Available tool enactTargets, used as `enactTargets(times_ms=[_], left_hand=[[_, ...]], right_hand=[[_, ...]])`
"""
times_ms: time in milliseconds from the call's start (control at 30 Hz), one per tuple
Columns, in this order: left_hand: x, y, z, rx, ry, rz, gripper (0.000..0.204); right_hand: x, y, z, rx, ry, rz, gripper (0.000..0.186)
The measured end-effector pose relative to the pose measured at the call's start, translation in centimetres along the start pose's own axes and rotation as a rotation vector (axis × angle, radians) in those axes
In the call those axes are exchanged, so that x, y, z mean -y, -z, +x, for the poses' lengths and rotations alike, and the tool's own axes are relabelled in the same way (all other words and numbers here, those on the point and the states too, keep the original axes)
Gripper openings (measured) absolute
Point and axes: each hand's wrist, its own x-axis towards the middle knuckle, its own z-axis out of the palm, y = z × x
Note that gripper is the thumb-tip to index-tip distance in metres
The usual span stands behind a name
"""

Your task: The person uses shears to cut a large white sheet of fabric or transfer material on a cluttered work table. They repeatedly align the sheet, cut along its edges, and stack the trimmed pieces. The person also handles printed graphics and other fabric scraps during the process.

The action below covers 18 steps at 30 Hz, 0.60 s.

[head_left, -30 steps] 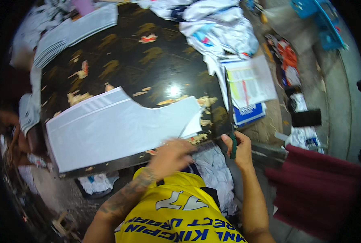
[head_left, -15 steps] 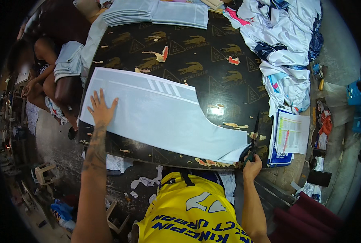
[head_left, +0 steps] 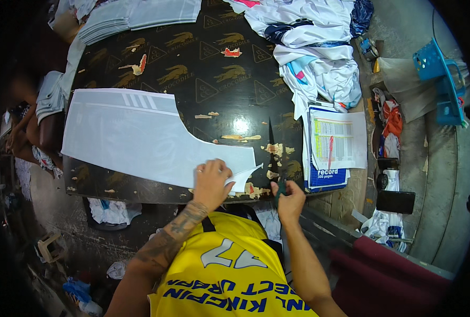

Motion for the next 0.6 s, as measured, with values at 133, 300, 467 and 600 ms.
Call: enactTargets(times_ms=[133, 300, 467, 600], left_hand=[[-11.8, 2.7, 1.5, 0.475, -0.383, -0.215, 0.016], [-9.1, 4.6, 3.9, 0.128, 0.014, -0.271, 0.02], [-0.4, -0.5, 4.5, 0.047, -0.188, 0.149, 0.012], [-0.6, -0.6, 4.8, 0.036, -0.309, 0.178, 0.009]], right_hand=[[0.4, 5.6, 3.8, 0.056, 0.141, 0.02, 0.043], [1.4, 7.8, 6.8, 0.188, 0.183, 0.106, 0.041], [1.6, 7.0, 6.7, 0.355, 0.195, 0.111, 0.036], [2.2, 6.7, 6.1, 0.499, 0.186, 0.136, 0.034]])
